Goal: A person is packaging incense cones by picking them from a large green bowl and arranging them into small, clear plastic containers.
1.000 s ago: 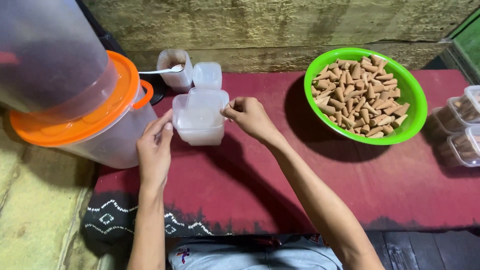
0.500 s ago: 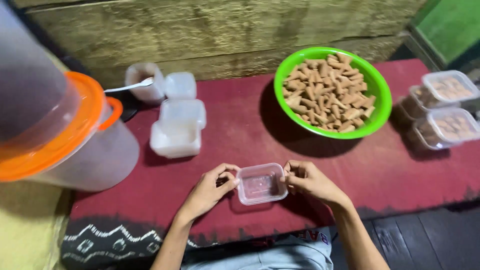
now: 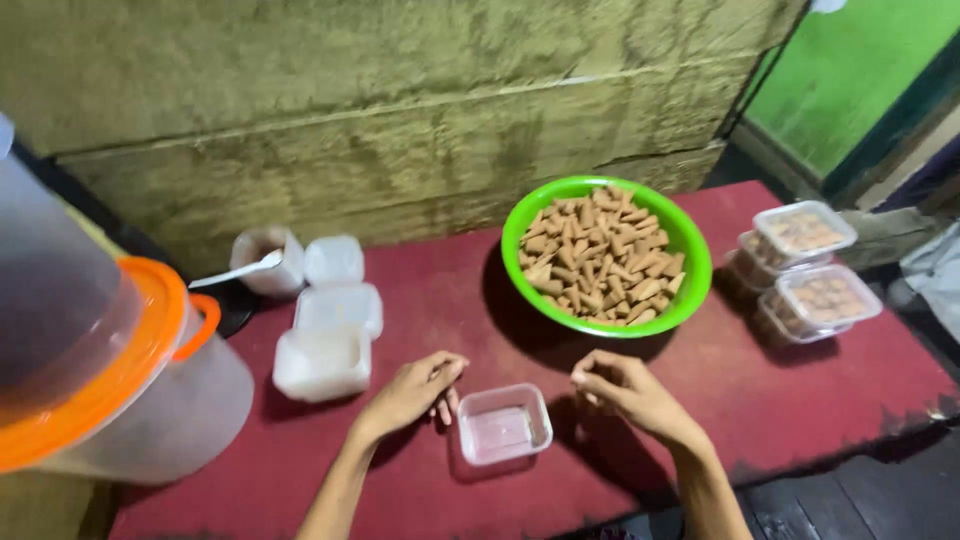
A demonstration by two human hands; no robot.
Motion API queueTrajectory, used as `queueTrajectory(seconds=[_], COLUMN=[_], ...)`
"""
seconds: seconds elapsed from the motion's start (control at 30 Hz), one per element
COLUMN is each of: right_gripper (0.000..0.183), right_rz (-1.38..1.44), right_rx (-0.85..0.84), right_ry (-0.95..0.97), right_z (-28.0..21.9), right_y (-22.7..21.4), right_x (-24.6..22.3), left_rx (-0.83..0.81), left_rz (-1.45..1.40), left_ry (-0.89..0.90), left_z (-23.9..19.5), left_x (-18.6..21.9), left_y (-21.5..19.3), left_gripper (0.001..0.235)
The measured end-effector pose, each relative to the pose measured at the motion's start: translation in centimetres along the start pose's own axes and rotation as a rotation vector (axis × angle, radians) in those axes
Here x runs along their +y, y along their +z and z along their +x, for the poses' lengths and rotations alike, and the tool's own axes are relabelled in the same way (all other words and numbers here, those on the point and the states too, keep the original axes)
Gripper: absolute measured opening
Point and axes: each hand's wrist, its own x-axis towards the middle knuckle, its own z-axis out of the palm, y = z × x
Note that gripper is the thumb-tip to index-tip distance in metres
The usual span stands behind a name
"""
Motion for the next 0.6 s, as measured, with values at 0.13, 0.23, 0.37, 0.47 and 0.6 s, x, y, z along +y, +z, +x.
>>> queueTrajectory(seconds=[0.13,0.23,0.37,0.47,0.6], right_gripper=[0.017,0.017,0.03,0.032,0.024], right_rz=[-0.059,-0.175,-0.707,-0.873,-1.148], right_rx=[0.173,0.254,0.2,0.104,0.116], right_ry=[-0.107,-0.198,-0.156,-0.139,-0.07], right_z=[1.2,2.9,6.3,10.8,12.1], right_y=[-5.2,-7.0,-7.4,-7.7,-7.0], right_x=[-3.2,-5.0,-5.2,-1.8,-1.5], left_rx=[-0.19,-0.187,-0.176,-0.138,0.089], left_rz=[0.045,0.225,0.183,0.169,0.351], left_ry=[-0.08,0.0,-0.019,-0.01,0.14], left_z=[0.4,2.5,1.7,3.2,4.9], left_x=[3.7,1.4,3.0,4.2,7.1], left_y=[0.1,0.6,1.8,1.2,1.0], left_gripper=[0.04,0.023,0.017,0.019,0.019])
